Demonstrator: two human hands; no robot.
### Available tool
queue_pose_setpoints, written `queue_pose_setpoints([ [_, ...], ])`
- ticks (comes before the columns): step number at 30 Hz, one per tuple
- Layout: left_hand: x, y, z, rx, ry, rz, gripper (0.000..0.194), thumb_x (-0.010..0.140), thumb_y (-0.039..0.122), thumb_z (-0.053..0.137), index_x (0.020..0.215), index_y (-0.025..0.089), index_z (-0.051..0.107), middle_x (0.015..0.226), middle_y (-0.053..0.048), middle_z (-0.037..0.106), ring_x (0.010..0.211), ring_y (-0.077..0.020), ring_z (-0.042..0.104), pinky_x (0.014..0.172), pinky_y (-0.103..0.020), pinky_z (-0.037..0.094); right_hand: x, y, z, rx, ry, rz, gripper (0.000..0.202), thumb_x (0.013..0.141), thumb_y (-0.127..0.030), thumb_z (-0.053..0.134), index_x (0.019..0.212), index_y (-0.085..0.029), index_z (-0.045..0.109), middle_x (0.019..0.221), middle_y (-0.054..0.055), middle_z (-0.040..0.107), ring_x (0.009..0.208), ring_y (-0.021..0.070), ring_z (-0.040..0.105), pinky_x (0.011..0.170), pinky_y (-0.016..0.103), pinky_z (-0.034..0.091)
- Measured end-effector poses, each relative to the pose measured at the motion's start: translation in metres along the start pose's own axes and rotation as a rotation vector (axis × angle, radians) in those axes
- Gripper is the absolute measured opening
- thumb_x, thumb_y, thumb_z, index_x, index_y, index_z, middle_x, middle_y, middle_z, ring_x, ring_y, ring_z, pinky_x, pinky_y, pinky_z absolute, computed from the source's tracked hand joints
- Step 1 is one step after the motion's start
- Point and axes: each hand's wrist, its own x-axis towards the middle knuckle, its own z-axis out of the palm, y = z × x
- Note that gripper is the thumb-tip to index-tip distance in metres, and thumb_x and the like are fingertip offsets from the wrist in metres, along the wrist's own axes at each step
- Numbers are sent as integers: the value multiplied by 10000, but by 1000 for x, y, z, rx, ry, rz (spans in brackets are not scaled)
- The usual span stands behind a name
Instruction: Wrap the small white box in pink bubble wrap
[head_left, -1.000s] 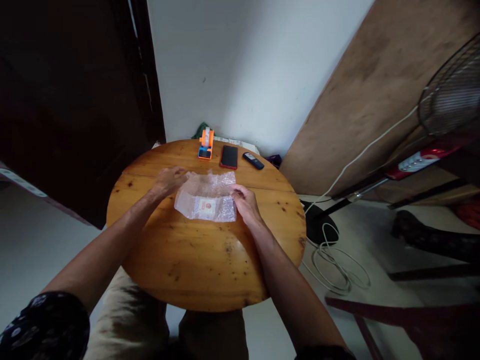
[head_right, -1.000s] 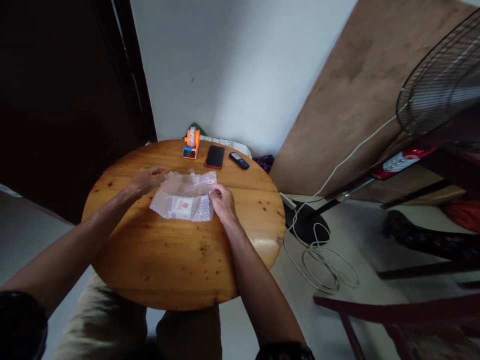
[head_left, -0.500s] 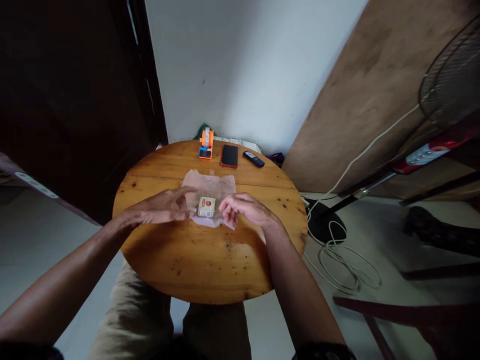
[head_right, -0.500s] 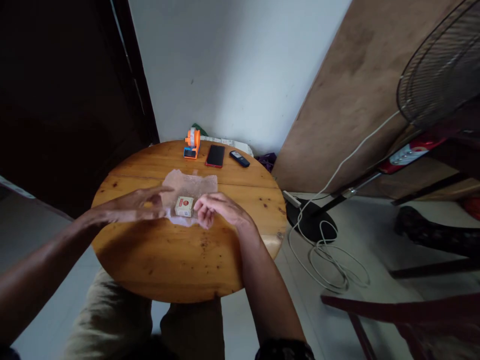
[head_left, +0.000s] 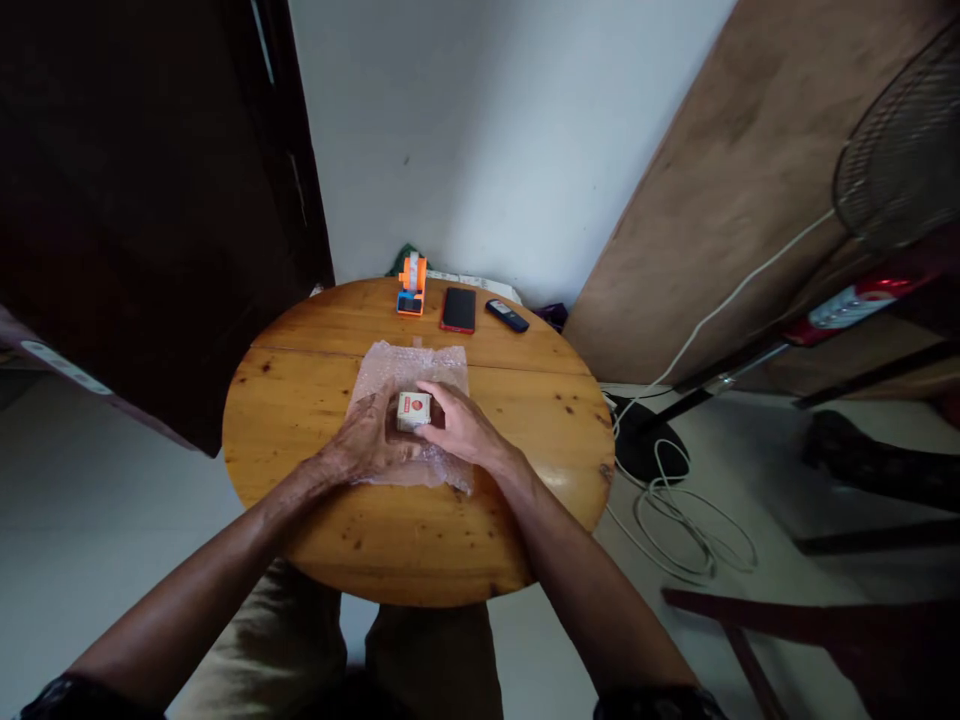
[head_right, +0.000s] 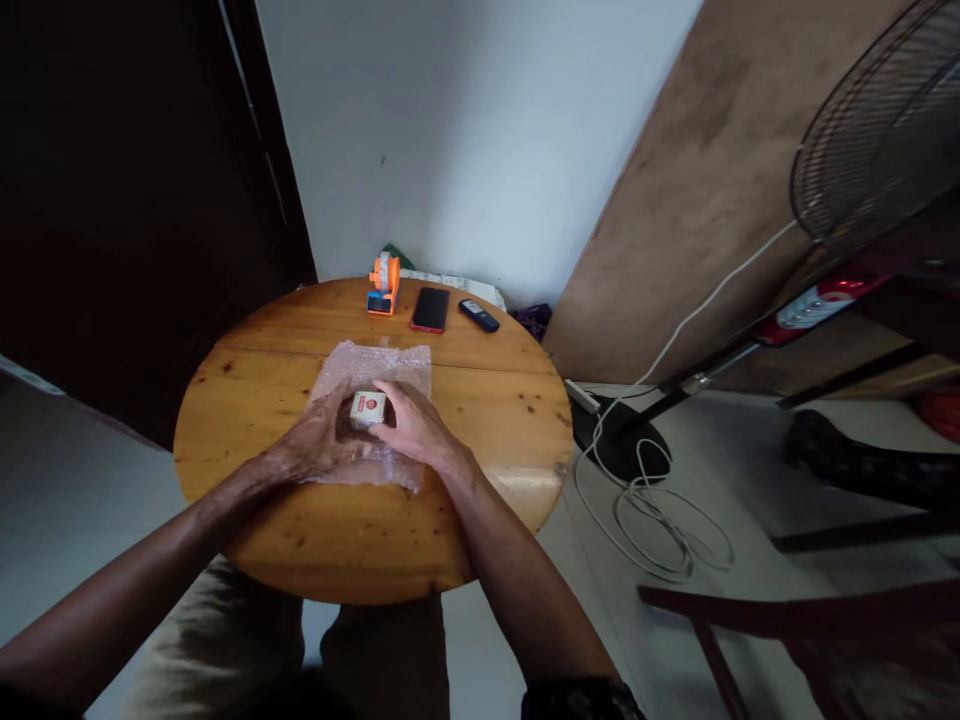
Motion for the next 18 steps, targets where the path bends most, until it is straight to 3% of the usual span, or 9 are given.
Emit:
queue_pose_setpoints([
  [4, -6, -2, 7, 163, -71, -4, 1200, 653, 684, 729, 1556, 87, 213, 1574, -260, 348, 1468, -430, 305, 1192, -571, 273, 0, 2, -14, 13, 55, 71, 475, 720, -202, 699, 1191, -239, 651, 1150, 57, 708, 1024, 230, 644, 939, 389, 483],
  [7, -7, -2, 8, 248, -121, 30, 1190, 668, 700, 712, 1563, 90, 220, 1620, -250, 258, 1503, -425, 221, 1217, -577, 196, -3, 12, -43, 107, 279, 160, 409, 736, -263, 677, 1144, -231, 658, 1090, 42, 725, 969, 226, 650, 914, 388, 492],
  [10, -7, -3, 9, 292, -128, 73, 1137, 686, 664, 718, 1573, 147, 227, 1635, -217, 244, 1514, -407, 203, 1222, -565, 169, -12, 34, -69, 106, 513, 254, 476, 712, -322, 691, 1174, -221, 638, 1097, 54, 725, 975, 243, 652, 915, 411, 500],
  [12, -6, -4, 10, 315, -130, 91, 1113, 694, 635, 727, 1579, 184, 225, 1639, -202, 242, 1515, -403, 203, 1218, -556, 167, -23, 49, -77, 14, 529, 364, 510, 709, -317, 680, 1208, -225, 628, 1098, 65, 726, 997, 260, 656, 915, 428, 507],
  [14, -6, -3, 10, 337, -146, 96, 1094, 688, 615, 740, 1579, 222, 241, 1643, -184, 242, 1514, -407, 205, 1214, -551, 172, -36, 59, -81, -177, 441, 497, 547, 690, -272, 673, 1230, -200, 629, 1124, 103, 722, 1038, 299, 655, 945, 468, 494],
  [16, -7, 0, 8, 354, -165, 102, 1048, 698, 615, 733, 1571, 260, 275, 1647, -161, 242, 1515, -406, 202, 1214, -546, 171, -48, 59, -84, -354, 417, 525, 622, 693, -273, 677, 1300, -169, 598, 1264, 156, 668, 1177, 343, 602, 1032, 514, 440],
  [18, -7, 3, 6, 362, -178, 104, 1001, 722, 639, 706, 1564, 281, 302, 1653, -149, 229, 1520, -408, 182, 1213, -549, 164, -57, 48, -88, -432, 479, 464, 663, 740, -330, 664, 1369, -153, 549, 1393, 185, 581, 1280, 357, 535, 1081, 537, 399],
])
